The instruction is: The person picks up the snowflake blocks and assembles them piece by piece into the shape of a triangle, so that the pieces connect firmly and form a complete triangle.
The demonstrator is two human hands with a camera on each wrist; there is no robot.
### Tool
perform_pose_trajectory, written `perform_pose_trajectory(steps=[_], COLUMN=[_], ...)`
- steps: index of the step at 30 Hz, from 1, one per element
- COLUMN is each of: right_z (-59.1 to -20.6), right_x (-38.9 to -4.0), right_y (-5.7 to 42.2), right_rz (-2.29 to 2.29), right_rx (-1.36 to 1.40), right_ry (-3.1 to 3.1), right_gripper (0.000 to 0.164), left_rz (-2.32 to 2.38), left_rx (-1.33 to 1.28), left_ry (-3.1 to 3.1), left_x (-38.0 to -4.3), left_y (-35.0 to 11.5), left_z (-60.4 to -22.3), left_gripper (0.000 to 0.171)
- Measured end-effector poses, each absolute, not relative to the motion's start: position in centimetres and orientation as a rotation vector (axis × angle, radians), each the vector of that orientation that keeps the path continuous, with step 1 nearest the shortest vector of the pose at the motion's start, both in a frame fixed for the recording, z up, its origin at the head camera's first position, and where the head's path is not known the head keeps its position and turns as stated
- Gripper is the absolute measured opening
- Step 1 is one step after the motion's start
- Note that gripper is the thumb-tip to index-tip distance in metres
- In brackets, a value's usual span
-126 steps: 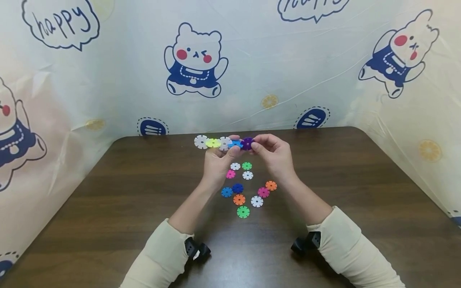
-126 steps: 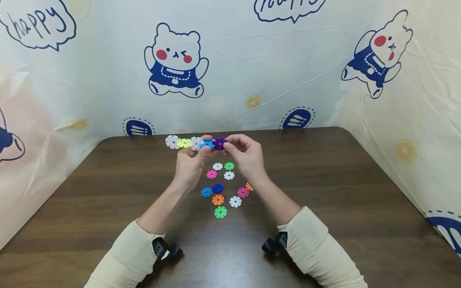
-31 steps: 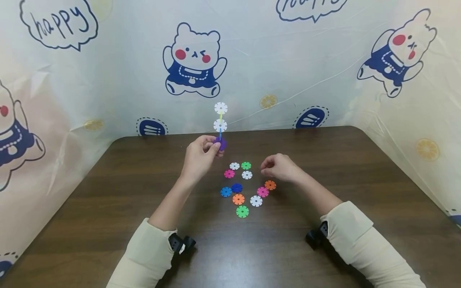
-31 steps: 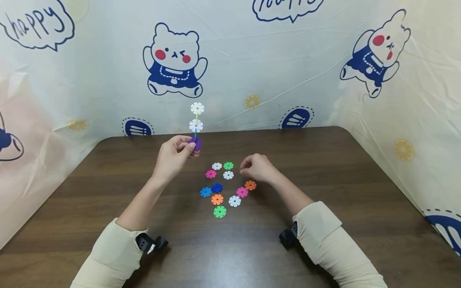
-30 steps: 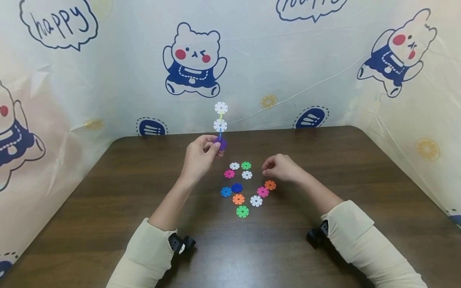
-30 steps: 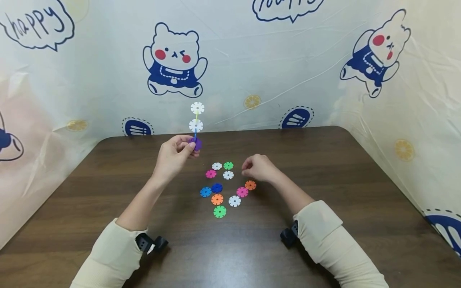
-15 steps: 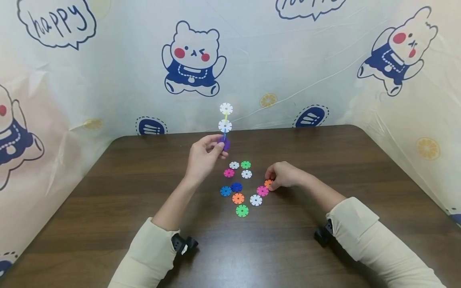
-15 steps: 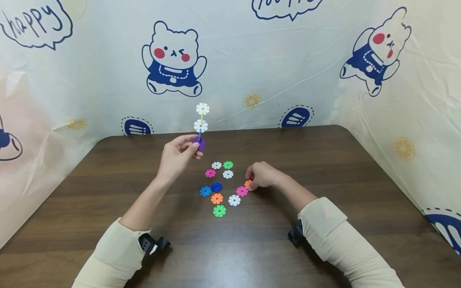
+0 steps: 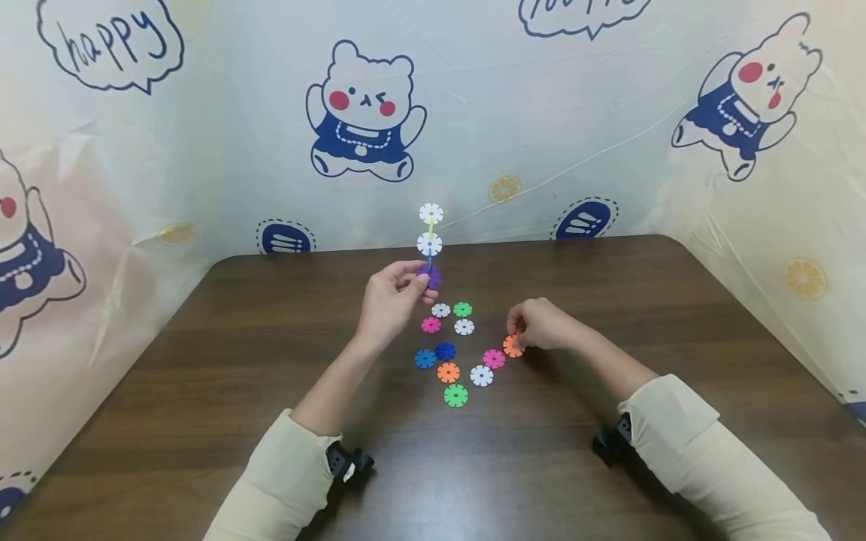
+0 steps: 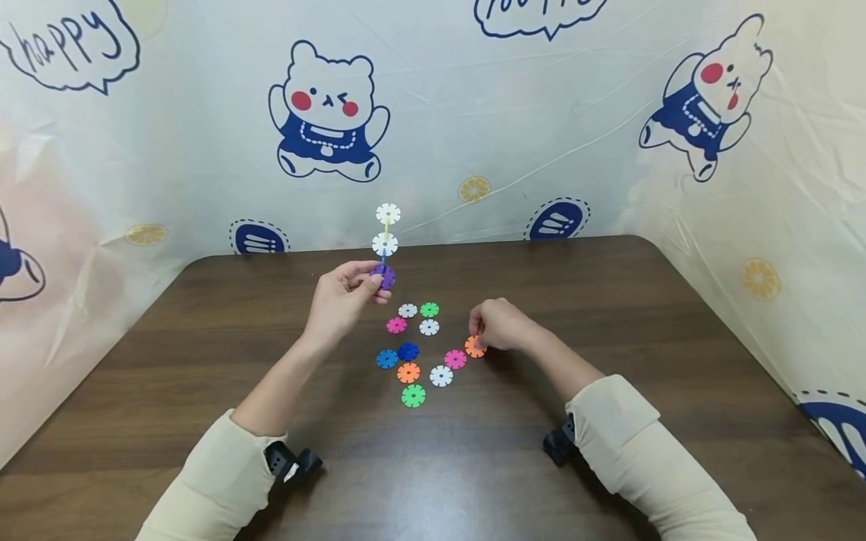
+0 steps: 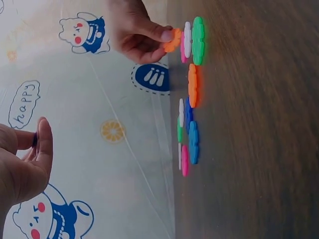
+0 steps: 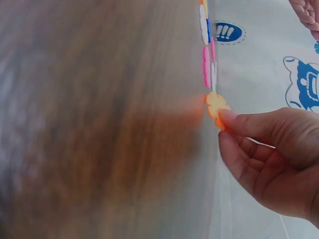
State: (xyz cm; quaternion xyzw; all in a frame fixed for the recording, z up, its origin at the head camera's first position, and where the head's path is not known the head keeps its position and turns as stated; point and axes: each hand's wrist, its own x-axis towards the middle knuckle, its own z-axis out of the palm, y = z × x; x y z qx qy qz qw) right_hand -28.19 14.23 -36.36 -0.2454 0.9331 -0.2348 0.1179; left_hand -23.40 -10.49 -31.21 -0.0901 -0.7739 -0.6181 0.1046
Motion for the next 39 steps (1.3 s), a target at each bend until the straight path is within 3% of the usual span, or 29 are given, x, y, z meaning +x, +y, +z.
perform_pose_trajectory(steps=[9, 18, 39], right_z=[-34.9, -33.4, -33.4], right_x=[-27.1, -25.4, -24.5], right_y=[13.3, 10.9, 9.8], right_rz=[-1.33, -2.03, -2.164], right_rx=[-0.687, -0.766, -0.727], right_ry=[2.88, 2.647, 2.575], right_gripper=[0.01, 0.014, 0.016], left_rz=[-1.93, -2.004, -2.082], left_rx=[-0.232, -0.254, -0.227], left_ry=[-2.254, -2.234, -2.215], left_x=[-23.4, -23.4, -23.0], left_y=[-9.4, -8.1, -7.7], left_z=[-31.6, -31.8, -31.8], left_gripper=[0.026, 0.026, 0.024])
